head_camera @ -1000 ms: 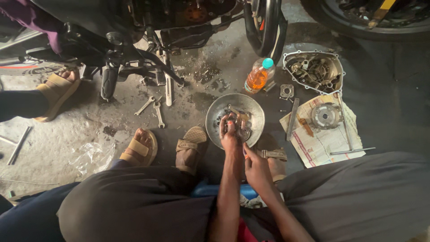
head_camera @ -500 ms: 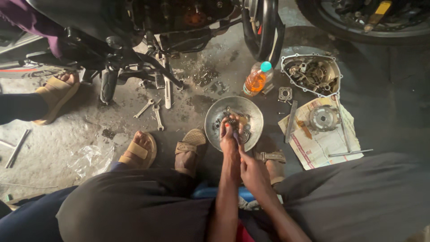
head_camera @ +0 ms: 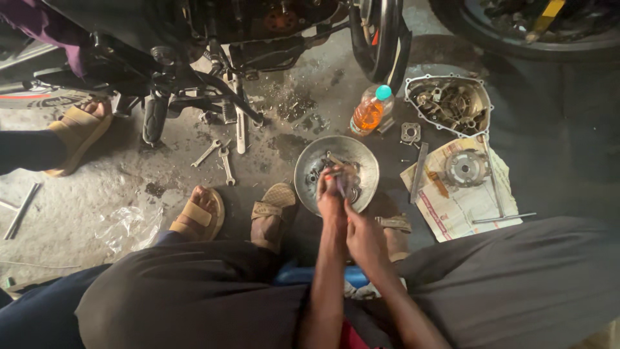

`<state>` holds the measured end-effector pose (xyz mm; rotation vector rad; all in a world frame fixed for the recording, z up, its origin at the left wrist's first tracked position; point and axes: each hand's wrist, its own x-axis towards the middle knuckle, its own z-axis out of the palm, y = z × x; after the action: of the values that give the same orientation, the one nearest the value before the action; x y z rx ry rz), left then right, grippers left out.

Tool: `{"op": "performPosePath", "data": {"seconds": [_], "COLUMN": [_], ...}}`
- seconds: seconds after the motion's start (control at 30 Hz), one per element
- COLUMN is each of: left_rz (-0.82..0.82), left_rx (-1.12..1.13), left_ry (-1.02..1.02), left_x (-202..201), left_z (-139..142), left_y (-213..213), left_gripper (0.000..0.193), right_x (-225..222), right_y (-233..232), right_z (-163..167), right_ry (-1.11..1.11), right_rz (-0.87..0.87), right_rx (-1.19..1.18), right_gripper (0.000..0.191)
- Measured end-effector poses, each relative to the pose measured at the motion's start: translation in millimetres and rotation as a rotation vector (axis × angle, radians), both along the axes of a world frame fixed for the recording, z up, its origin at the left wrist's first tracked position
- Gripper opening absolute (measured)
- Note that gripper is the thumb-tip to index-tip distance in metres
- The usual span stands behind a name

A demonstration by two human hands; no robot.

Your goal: The person sits on a low stool and cleans small mechanical parts in a metal bowl. They pick up individual components, scrub them with a brush, and rinse them with an orange liquid from a plastic bottle. The person handles several small metal pieces one at a time, repeatedly scrubbing and rinsing them.

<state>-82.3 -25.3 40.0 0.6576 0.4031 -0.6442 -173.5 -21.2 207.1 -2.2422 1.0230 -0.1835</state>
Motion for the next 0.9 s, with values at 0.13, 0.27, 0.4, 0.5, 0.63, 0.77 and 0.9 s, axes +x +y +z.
{"op": "performPosePath", "data": {"seconds": [0.13, 0.27, 0.4, 0.5, 0.63, 0.77, 0.9], "left_rz": [-0.020, -0.169, 0.032, -0.017, 0.029, 0.055, 0.043], "left_rx": [-0.118, 0.079, -0.053, -0.033, 0.013, -0.087, -0.074], "left_ry": [0.013, -0.136, 0.070, 0.013, -0.042, -0.065, 0.060], "left_x": [1, -6, 3, 5, 6, 12, 15], "left_z": [-4, 6, 18, 25, 32, 38, 46], "left_y": [3, -2, 0, 0, -5, 0, 4], "left_gripper": [0.029, 0.027, 0.025, 0.035, 0.035, 0.030, 0.029], "right_x": [3, 9, -4, -8, -3, -6, -15], "right_y": [2, -7, -1, 2, -2, -8, -14], "right_z": [-2, -1, -1, -7, -12, -2, 12], "right_ry": [-0.018, 0.022, -0.068, -0.105, -0.194, -0.135, -0.186], "right_rz": [-0.001, -0.083, 0.023, 0.012, -0.088, -0.198, -0.128], "right_rx": [-0.029, -0.004, 0.046, 0.033, 0.101, 0.229, 0.214], "right_gripper": [0.052, 0.049, 0.047, 0.046, 0.044, 0.042, 0.041]}}
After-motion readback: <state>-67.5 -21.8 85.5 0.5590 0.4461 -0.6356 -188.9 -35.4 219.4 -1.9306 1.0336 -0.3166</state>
